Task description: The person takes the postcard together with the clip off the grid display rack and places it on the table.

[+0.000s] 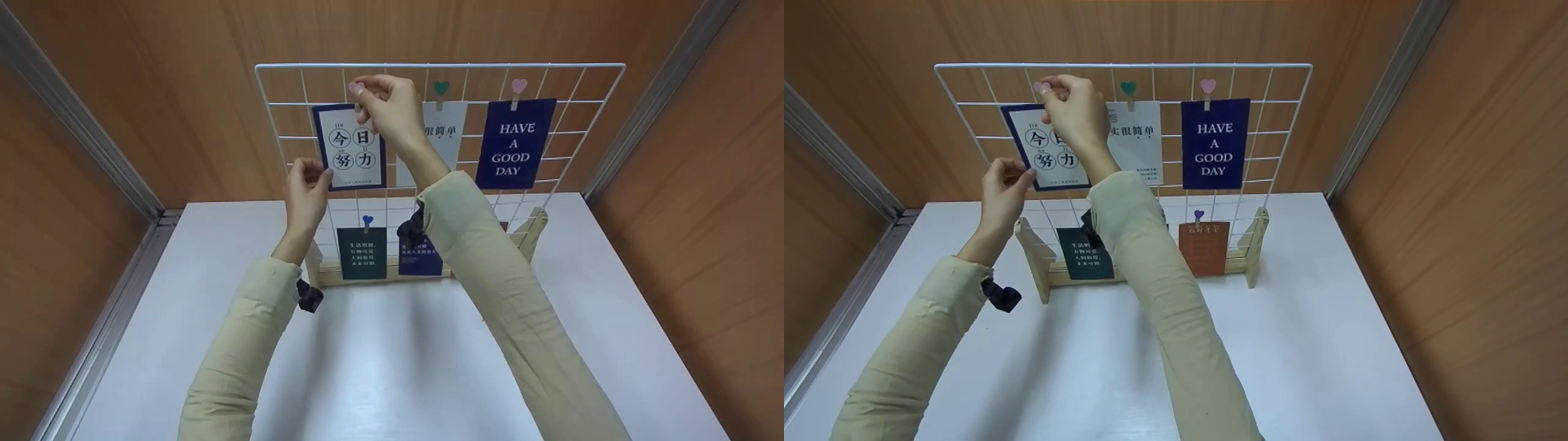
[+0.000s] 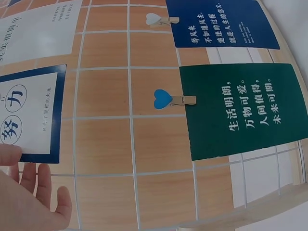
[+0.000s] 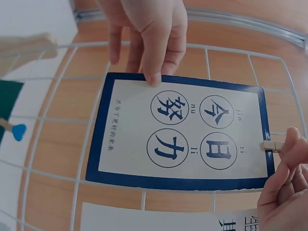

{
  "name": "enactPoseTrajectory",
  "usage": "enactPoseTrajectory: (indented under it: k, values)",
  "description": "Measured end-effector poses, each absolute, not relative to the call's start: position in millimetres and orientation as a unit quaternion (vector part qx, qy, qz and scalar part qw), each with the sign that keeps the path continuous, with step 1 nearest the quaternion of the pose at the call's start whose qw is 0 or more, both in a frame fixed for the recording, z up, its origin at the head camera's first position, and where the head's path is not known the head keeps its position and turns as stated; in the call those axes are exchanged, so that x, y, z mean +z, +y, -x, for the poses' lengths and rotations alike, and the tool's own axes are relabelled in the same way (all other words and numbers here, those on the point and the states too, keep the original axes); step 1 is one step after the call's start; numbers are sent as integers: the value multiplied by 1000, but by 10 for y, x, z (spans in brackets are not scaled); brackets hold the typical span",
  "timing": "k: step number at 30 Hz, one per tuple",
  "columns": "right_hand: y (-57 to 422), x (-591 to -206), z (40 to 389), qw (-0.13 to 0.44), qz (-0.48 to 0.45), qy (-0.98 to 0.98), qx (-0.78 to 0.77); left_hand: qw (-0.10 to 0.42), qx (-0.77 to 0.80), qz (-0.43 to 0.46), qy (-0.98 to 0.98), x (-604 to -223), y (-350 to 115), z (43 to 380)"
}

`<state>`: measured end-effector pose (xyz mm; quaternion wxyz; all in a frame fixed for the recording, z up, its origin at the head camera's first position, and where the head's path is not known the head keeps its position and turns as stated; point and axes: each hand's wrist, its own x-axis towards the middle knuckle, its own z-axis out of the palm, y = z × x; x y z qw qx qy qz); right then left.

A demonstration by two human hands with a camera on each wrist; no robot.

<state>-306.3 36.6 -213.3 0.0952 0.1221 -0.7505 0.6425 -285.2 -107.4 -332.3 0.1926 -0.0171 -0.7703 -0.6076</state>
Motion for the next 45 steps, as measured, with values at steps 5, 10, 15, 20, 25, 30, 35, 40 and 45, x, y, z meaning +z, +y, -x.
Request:
enactPoseTrajectory:
  k: [5,10,15,20,25,30,35,40,45]
  values:
    - [369,-2132,3061,114,-133,-755,632,195,-597,17,-778,-3310,-1093,2848]
    - [363,-2154,3072,143,-142,-761,617,194,-600,21,-776,-3303,-1100,2852]
    - [366,-2164,3076,166,-145,-758,614,188,-604,25,-774,-3294,-1092,2849]
    - [385,-2078,2971,178,-152,-742,628,191,-604,30,-773,-3301,-1083,2839]
    - [429,-1922,2698,176,-164,-744,623,179,-608,27,-773,-3315,-1103,2774]
    - [552,-1967,2639,144,-181,-750,619,177,-601,45,-778,-3329,-1161,2687]
    - [752,-2166,2855,110,-194,-739,636,175,-600,46,-780,-3327,-1217,2653]
    - [982,-2331,2923,84,-202,-737,640,164,-602,38,-780,-3348,-1288,2579]
    - [1240,-2406,2881,62,-213,-736,639,158,-600,36,-784,-3360,-1375,2461]
